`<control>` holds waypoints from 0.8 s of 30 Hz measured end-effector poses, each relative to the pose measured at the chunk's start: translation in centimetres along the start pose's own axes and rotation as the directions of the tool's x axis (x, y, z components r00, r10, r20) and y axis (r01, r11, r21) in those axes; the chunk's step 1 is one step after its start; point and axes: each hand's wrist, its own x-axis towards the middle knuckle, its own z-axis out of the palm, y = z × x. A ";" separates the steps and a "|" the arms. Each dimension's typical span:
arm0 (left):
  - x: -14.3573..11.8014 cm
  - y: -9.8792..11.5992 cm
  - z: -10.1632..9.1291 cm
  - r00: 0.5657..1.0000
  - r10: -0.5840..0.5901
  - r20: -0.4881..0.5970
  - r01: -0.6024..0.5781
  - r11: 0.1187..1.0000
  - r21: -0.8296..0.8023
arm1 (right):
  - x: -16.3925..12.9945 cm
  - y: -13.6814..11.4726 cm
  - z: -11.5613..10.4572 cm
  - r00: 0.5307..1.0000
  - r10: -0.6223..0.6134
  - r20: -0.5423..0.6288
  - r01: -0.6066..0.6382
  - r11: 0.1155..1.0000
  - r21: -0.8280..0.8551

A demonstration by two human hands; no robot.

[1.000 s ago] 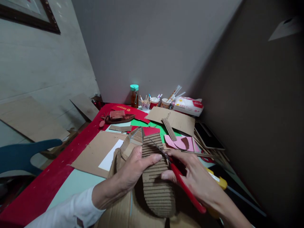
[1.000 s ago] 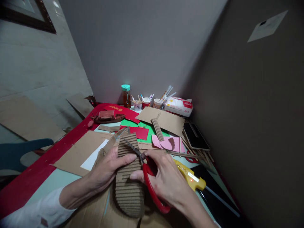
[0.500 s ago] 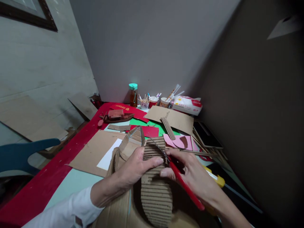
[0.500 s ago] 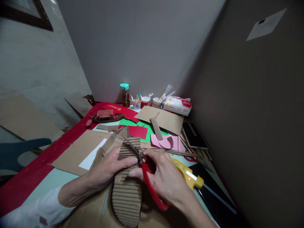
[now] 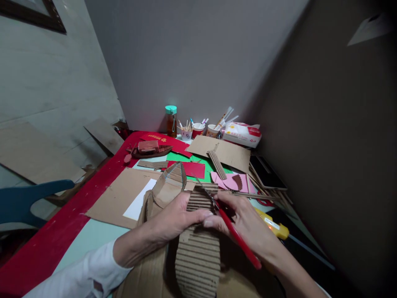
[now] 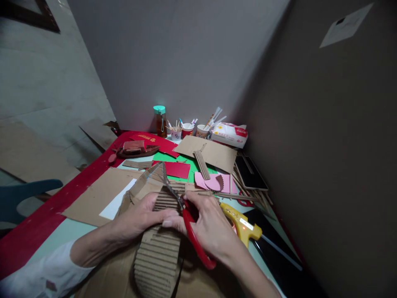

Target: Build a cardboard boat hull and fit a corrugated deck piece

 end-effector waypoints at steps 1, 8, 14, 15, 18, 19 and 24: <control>0.0 0.0 0.0 1.000 -0.006 0.009 0.006 1.000 -0.005 | 0.0 0.0 0.1 1.000 -0.004 -0.003 0.004 1.000 -0.007; 0.3 -0.2 0.0 0.990 -0.071 0.126 0.078 0.996 -0.050 | 0.3 -0.1 0.3 0.997 -0.051 -0.063 0.056 0.995 0.085; 0.1 -0.2 -0.3 0.981 -0.167 -0.096 0.126 0.935 -0.332 | 0.9 2.7 -1.8 0.968 0.035 -0.247 -0.115 0.941 -0.318; 0.0 -0.2 -0.5 0.976 -0.159 -0.146 0.100 0.932 -0.347 | 0.9 3.3 -1.9 0.968 0.035 -0.250 -0.128 0.921 -0.367; -0.4 0.3 -1.6 0.953 -0.109 -0.282 0.000 0.934 -0.358 | 0.7 4.7 -1.6 0.974 0.015 -0.226 -0.113 0.897 -0.428; -0.5 0.5 -2.0 0.946 -0.096 -0.309 -0.021 0.935 -0.355 | 0.6 4.9 -1.4 0.974 0.005 -0.227 -0.107 0.891 -0.441; -1.0 2.5 -4.3 0.929 -0.008 -0.369 -0.070 0.977 -0.199 | 0.5 2.1 -1.2 0.965 -0.097 -0.245 0.004 0.935 -0.355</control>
